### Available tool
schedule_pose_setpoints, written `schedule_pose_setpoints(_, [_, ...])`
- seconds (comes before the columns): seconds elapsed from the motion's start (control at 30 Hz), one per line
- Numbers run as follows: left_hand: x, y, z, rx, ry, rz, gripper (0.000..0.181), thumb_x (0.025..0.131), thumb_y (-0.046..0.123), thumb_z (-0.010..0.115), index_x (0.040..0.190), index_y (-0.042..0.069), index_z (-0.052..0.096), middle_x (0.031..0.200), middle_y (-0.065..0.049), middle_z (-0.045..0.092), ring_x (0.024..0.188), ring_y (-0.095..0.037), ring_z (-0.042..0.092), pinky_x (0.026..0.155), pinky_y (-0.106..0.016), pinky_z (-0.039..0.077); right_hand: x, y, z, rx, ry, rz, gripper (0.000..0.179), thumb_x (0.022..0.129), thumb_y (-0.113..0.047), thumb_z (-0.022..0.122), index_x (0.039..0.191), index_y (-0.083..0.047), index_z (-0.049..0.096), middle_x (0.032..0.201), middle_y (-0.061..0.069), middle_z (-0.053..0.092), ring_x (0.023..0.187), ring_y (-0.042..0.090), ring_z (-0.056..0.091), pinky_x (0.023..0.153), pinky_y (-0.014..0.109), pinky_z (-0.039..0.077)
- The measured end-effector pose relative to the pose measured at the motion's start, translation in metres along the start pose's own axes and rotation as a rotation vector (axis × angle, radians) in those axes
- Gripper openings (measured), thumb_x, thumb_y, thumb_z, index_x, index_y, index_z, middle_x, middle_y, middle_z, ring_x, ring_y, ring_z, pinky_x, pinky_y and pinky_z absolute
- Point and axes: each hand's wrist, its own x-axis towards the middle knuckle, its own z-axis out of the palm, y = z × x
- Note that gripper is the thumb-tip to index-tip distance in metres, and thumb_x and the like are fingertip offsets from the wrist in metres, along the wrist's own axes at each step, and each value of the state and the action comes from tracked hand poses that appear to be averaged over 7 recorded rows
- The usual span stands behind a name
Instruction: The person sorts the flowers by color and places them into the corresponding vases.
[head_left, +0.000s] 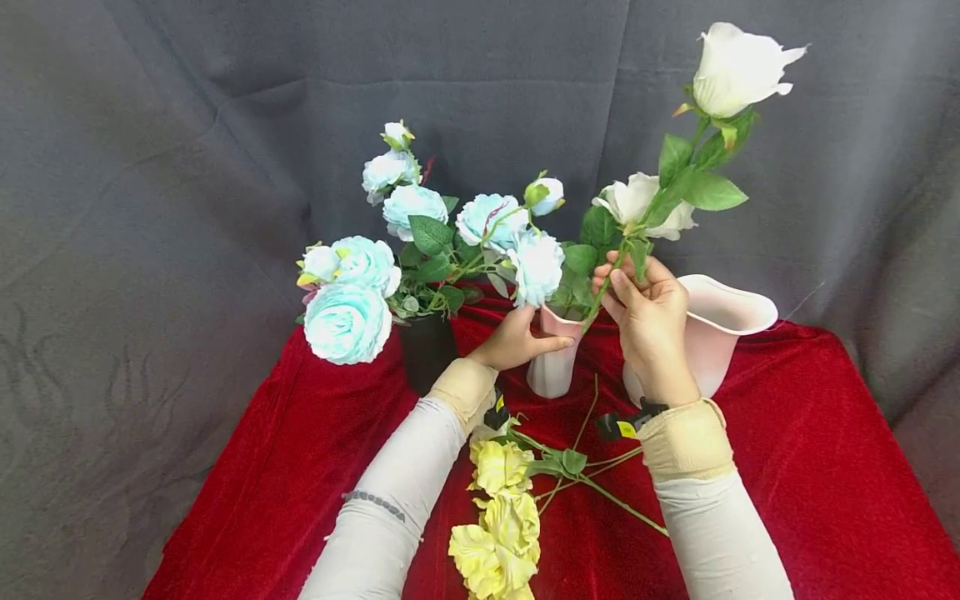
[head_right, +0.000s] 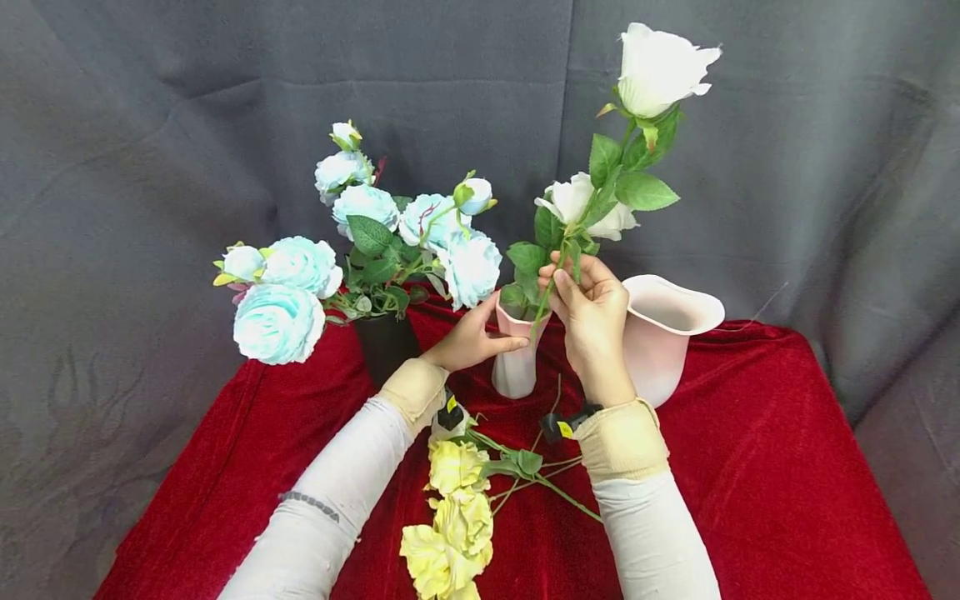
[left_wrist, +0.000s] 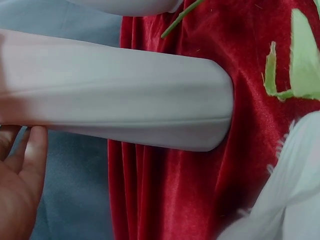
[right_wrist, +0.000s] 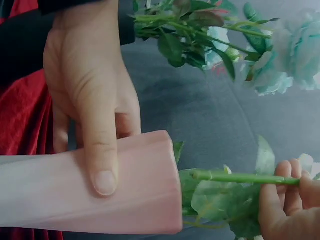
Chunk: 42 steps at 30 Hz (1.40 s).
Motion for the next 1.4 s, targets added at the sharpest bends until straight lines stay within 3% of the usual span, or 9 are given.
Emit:
schedule_pose_setpoints(0.3, [-0.001,-0.003,0.005,-0.016,0.009,0.045,0.071,0.083,0.005,0.079,0.142,-0.006,0.042,0.139,-0.022,0.056,0.128,-0.029,0.055,0.109,-0.027,0.043,0.014,0.010,0.005,-0.107,0.061,-0.037,0.019,0.096,0.005,0.056,0.095,-0.009,0.069,0.078,0.001,0.072,0.075,0.011,0.069,0.073,0.021,0.057])
schedule_pose_setpoints(0.57, [-0.001,-0.002,0.005,0.000,0.032,0.047,0.066,0.082,0.005,0.080,0.138,-0.006,0.046,0.132,-0.022,0.061,0.118,-0.029,0.061,0.103,-0.032,0.048,0.013,0.023,0.001,-0.241,0.047,-0.134,0.022,0.096,0.008,0.054,0.099,-0.008,0.068,0.079,-0.002,0.071,0.077,0.009,0.068,0.069,0.018,0.054])
schedule_pose_setpoints(0.77, [-0.001,-0.001,0.005,0.007,0.013,0.058,0.070,0.082,0.005,0.080,0.140,-0.006,0.044,0.136,-0.022,0.059,0.122,-0.030,0.060,0.106,-0.037,0.047,0.007,0.036,-0.009,-0.464,0.014,-0.242,0.026,0.094,0.014,0.053,0.119,0.008,0.059,0.082,-0.005,0.070,0.080,0.007,0.066,0.070,0.017,0.049])
schedule_pose_setpoints(0.87, [0.000,0.000,0.004,0.003,0.014,0.059,0.070,0.082,0.003,0.080,0.140,-0.008,0.043,0.137,-0.023,0.057,0.123,-0.032,0.059,0.106,-0.041,0.047,0.005,0.039,-0.011,-0.582,-0.004,-0.290,0.028,0.093,0.017,0.051,0.120,0.012,0.057,0.085,0.006,0.071,0.081,0.005,0.065,0.073,0.016,0.048])
schedule_pose_setpoints(1.0, [0.000,0.000,0.003,0.018,0.018,0.048,0.063,0.082,0.003,0.080,0.135,-0.009,0.047,0.129,-0.024,0.061,0.114,-0.030,0.062,0.101,-0.043,0.050,0.002,0.040,-0.012,-0.767,-0.033,-0.292,0.034,0.093,0.015,0.049,0.124,0.007,0.057,0.091,0.024,0.069,0.082,0.002,0.063,0.071,0.014,0.046])
schedule_pose_setpoints(1.13, [-0.001,0.001,0.002,0.030,0.020,0.038,0.059,0.082,0.003,0.079,0.131,-0.009,0.049,0.124,-0.024,0.063,0.105,-0.024,0.062,0.095,-0.042,0.052,-0.004,0.038,-0.011,-0.948,-0.048,-0.273,0.040,0.093,0.009,0.051,0.132,0.000,0.056,0.097,0.021,0.071,0.083,0.011,0.063,0.066,0.013,0.041])
schedule_pose_setpoints(1.2, [-0.001,0.001,0.002,0.036,0.020,0.029,0.055,0.082,0.004,0.080,0.127,-0.009,0.051,0.118,-0.024,0.065,0.098,-0.023,0.061,0.090,-0.042,0.053,-0.006,0.038,-0.010,-1.024,-0.047,-0.279,0.040,0.093,0.006,0.052,0.132,0.000,0.057,0.098,0.019,0.073,0.087,0.020,0.065,0.070,0.019,0.043])
schedule_pose_setpoints(1.3, [-0.001,0.002,0.001,0.034,0.021,0.022,0.056,0.081,0.004,0.080,0.128,-0.009,0.052,0.119,-0.024,0.065,0.102,-0.024,0.063,0.094,-0.041,0.053,-0.007,0.038,-0.008,-1.117,-0.053,-0.281,0.041,0.089,0.005,0.054,0.129,0.002,0.058,0.100,0.020,0.072,0.097,0.033,0.067,0.081,0.033,0.050])
schedule_pose_setpoints(1.4, [-0.002,0.001,0.001,0.039,0.019,0.019,0.056,0.081,0.004,0.081,0.127,-0.009,0.053,0.120,-0.025,0.066,0.107,-0.029,0.064,0.097,-0.041,0.052,-0.009,0.039,-0.008,-1.197,-0.078,-0.271,0.037,0.084,0.005,0.054,0.121,0.004,0.058,0.100,0.026,0.067,0.097,0.042,0.065,0.083,0.051,0.050])
